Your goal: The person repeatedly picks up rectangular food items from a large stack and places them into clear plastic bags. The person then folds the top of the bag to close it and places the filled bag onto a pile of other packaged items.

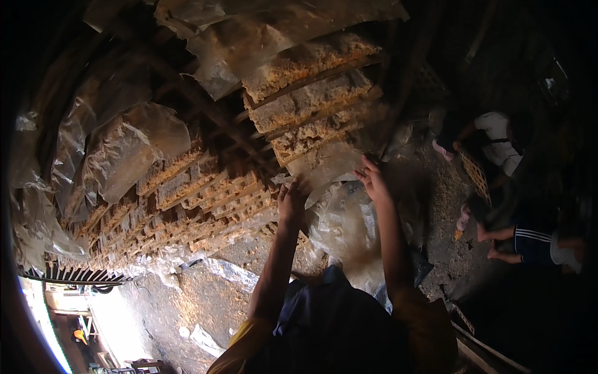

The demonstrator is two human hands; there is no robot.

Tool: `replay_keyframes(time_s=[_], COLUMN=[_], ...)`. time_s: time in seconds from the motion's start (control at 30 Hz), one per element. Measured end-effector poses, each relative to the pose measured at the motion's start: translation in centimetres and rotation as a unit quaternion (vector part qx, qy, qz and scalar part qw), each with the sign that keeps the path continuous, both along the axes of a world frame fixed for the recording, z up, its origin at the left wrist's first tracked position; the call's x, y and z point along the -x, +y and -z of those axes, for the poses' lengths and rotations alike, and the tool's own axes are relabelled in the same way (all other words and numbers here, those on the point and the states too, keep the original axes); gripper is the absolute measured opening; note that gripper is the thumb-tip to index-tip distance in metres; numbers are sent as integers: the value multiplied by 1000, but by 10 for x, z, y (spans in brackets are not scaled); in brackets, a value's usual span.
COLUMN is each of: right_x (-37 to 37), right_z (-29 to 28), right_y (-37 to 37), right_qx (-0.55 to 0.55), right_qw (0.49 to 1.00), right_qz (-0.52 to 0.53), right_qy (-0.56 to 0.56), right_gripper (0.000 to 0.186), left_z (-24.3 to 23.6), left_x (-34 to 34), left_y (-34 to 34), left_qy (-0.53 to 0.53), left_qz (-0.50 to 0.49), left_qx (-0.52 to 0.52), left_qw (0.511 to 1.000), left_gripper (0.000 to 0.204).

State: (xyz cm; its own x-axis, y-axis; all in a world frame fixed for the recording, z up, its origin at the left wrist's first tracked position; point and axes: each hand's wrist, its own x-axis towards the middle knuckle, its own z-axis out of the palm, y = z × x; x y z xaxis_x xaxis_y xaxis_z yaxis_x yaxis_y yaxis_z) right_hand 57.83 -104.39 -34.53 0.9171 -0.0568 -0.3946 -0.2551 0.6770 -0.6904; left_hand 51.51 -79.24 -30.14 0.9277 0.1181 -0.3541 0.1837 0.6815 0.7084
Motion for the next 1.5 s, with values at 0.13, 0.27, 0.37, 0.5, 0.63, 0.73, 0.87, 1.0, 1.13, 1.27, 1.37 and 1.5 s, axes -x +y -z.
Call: replay_keyframes(time_s=[0.13,0.27,0.37,0.5,0.63,0.73,0.87,1.0,1.13,1.27,1.37,1.5], right_x=[6,13,26,81,150,206,269,318,363,390,405,434], right_z=[11,11,8,-24,-22,-31,-106,-140,-184,-186,-166,-143], right_y=[-7,-10,-12,-12,-6,-6,29,53,112,190,267,352], right_qx=[-32,-59,-87,-37,43,261,331,404,435,459,384,325], right_qw=[999,996,994,993,989,957,929,876,824,763,804,799], right_qz=[-12,-17,11,34,93,62,105,27,-19,-59,-147,-306], right_qy=[-42,-64,-64,-109,-105,-108,-129,-262,-364,-451,-430,-402], right_gripper=[15,16,18,22,29,32,28,28,27,22,22,25], left_z=[3,17,24,-21,-40,-56,-54,-65,-60,-42,-34,-22], left_x=[6,13,24,73,130,170,227,275,338,413,467,547], left_y=[1,9,7,2,6,12,43,78,133,201,258,334], left_qy=[-9,-105,-45,-33,-69,-177,-210,-231,-234,-184,-132,-63], left_qz=[-1,74,45,13,-20,-62,-88,-137,-154,-203,-259,-290], left_qx=[48,-212,-22,-77,-206,-336,-390,-357,-309,-259,-317,-345], left_qw=[999,969,998,996,976,923,892,895,909,926,903,890], left_gripper=[34,38,39,47,58,64,61,61,68,56,48,34])
